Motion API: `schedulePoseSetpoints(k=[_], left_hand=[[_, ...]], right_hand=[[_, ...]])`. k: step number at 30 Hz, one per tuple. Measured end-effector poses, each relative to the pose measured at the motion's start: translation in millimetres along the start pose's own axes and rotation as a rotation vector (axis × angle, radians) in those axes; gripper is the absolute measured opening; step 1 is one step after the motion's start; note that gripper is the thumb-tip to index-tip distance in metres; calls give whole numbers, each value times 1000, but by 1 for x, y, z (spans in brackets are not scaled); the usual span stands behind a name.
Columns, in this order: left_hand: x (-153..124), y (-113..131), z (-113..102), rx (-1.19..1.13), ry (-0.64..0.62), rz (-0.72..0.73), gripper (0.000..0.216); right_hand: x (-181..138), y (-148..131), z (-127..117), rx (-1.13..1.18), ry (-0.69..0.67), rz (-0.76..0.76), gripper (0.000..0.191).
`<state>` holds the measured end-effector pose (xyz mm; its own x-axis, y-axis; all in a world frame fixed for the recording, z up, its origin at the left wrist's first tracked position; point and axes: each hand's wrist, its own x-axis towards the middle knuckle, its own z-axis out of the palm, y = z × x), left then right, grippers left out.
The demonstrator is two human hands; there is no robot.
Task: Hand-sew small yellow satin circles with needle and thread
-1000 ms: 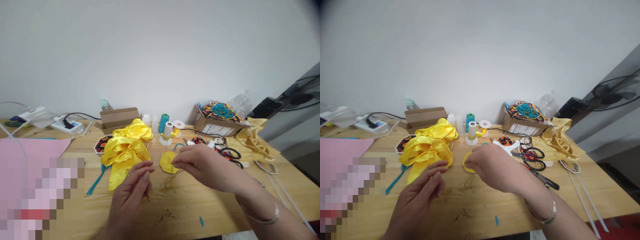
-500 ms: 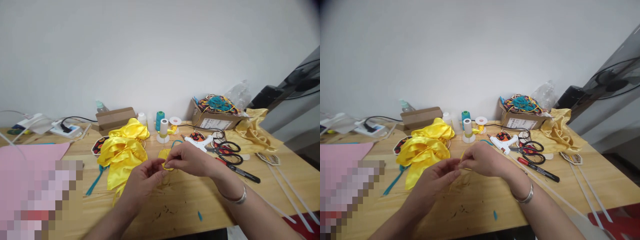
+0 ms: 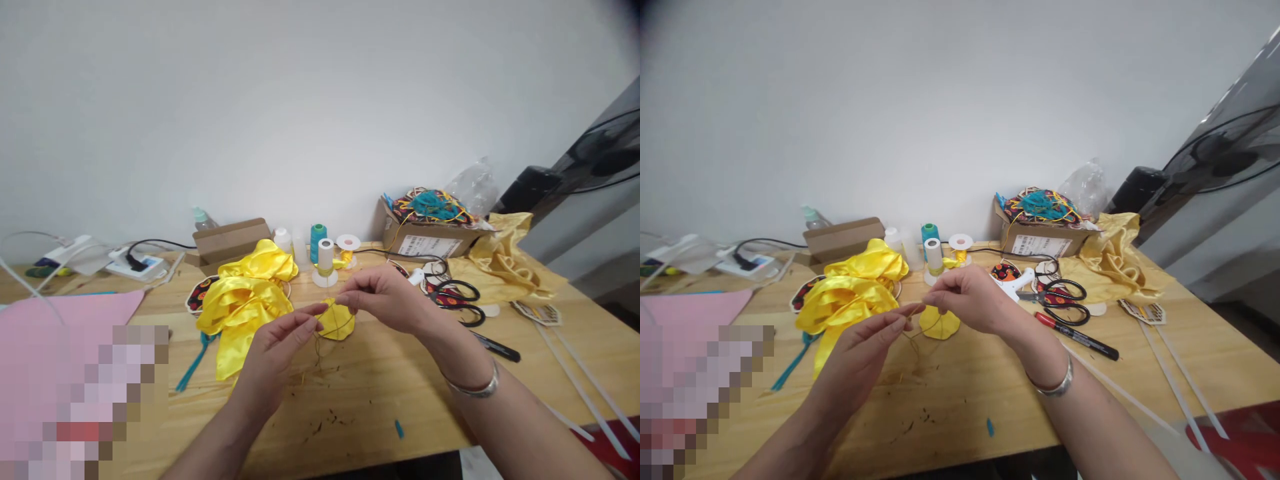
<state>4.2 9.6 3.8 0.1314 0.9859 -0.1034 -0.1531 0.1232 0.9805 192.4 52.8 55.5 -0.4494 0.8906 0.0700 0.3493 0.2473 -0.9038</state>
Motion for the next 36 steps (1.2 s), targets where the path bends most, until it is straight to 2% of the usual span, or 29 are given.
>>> schedulePoseSetpoints(k=[5,8,13,18,21,26,29,31,36], left_hand=[[-1,5,9,-175,-102,-9,13],[-5,6,15,-191,-143,5,18],[-12,4,17,27,-10,123,20],[-19,3,16,282,21,251,22],[-23,1,15,307,24,292,21],[-26,-5,14,333,11,347,21],[-27,-5,15,341,0,358,22],[-26,-4,18,341,-11,350,22],[-15,1,23,313,-62,296,22]], right_hand=[[-3,-7,12,79,21,-100,16],[-5,-13,19,-1,132,-190,15],[-14,-18,28,97,224,-184,17],[-25,-12,40,365,170,-7,24],[-30,-9,44,427,184,78,29],[-39,-11,42,405,127,93,36],[-43,-11,38,380,148,105,37],[-44,-10,35,421,142,112,36],[-33,2,26,565,29,82,36]])
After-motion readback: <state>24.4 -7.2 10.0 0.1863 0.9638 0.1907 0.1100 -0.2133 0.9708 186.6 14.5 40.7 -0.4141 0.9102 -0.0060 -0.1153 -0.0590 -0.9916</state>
